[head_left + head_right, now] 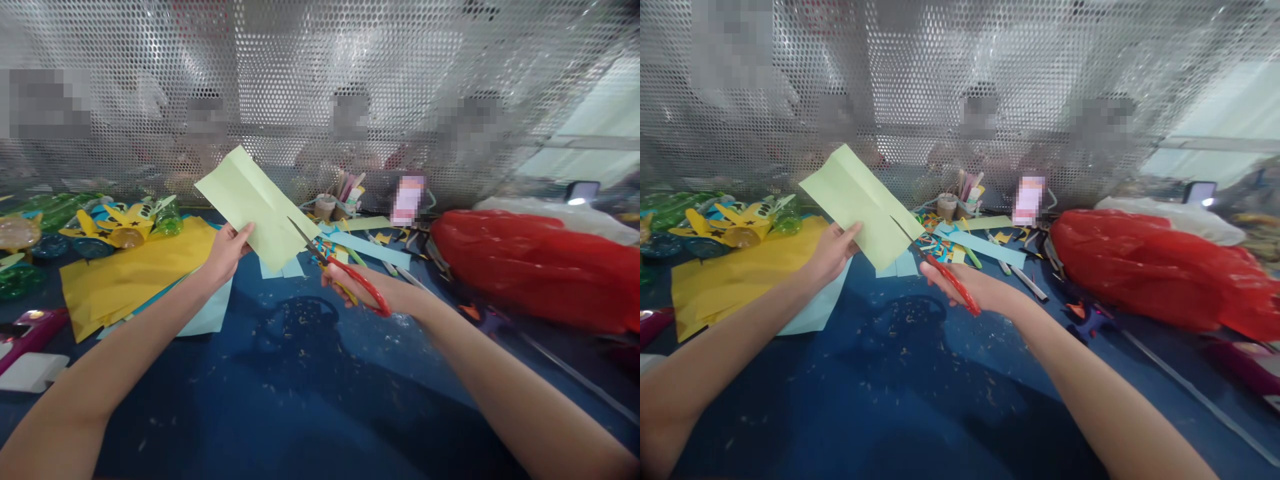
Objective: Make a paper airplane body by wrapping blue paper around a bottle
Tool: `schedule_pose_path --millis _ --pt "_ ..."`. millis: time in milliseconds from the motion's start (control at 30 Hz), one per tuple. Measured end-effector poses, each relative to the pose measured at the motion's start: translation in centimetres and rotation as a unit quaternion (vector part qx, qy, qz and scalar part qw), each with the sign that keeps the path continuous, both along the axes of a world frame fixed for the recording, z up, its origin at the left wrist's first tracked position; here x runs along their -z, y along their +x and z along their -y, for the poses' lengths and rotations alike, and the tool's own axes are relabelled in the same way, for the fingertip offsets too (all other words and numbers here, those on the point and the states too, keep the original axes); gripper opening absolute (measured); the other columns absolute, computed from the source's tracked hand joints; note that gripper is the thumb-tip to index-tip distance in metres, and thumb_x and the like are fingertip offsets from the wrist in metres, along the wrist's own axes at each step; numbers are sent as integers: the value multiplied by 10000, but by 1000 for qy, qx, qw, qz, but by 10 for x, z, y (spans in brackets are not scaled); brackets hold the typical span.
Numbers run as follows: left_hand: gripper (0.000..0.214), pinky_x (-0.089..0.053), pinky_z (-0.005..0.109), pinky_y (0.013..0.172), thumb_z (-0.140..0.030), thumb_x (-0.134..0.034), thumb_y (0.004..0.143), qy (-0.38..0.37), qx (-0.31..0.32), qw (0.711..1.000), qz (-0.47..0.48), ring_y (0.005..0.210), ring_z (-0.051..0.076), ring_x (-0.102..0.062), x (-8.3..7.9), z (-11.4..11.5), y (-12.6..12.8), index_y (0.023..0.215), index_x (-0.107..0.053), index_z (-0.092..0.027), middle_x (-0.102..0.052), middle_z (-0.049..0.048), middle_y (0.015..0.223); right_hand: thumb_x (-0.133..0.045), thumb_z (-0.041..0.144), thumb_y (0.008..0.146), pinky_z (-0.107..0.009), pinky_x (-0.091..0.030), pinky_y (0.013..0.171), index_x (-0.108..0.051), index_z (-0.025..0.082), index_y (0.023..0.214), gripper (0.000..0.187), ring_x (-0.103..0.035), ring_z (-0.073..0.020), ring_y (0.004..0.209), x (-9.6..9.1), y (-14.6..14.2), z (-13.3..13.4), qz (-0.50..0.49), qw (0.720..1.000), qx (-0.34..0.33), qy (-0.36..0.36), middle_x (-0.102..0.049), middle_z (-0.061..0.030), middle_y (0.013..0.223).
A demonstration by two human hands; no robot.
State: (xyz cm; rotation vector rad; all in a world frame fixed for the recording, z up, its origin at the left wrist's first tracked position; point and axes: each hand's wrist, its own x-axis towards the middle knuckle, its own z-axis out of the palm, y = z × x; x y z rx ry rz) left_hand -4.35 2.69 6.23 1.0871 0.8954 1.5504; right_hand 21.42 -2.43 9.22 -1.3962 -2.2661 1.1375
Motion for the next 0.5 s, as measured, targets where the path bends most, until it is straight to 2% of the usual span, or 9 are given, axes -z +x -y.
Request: schedule_pose_path --millis 300,500 --pt "234 -582 402 834 -280 -716 761 -7 -3 1000 3 939 242 -687 -1 1 -1 952 -650 -163 -724 90 1014 -307 726 857 -290 -491 555 -500 207 778 559 -507 -134 586 -3 -5 2 -7 1000 20 -4 -499 -7 676" --pt "201 -579 404 841 -240 -691 778 -13 -5 1000 13 926 236 -690 -2 0 -1 956 -649 -159 -728 87 993 -275 780 821 -271 -500 477 -426 212 688 603 -446 -113 525 13 -3 -7 -30 998 45 -13 -435 10 614"
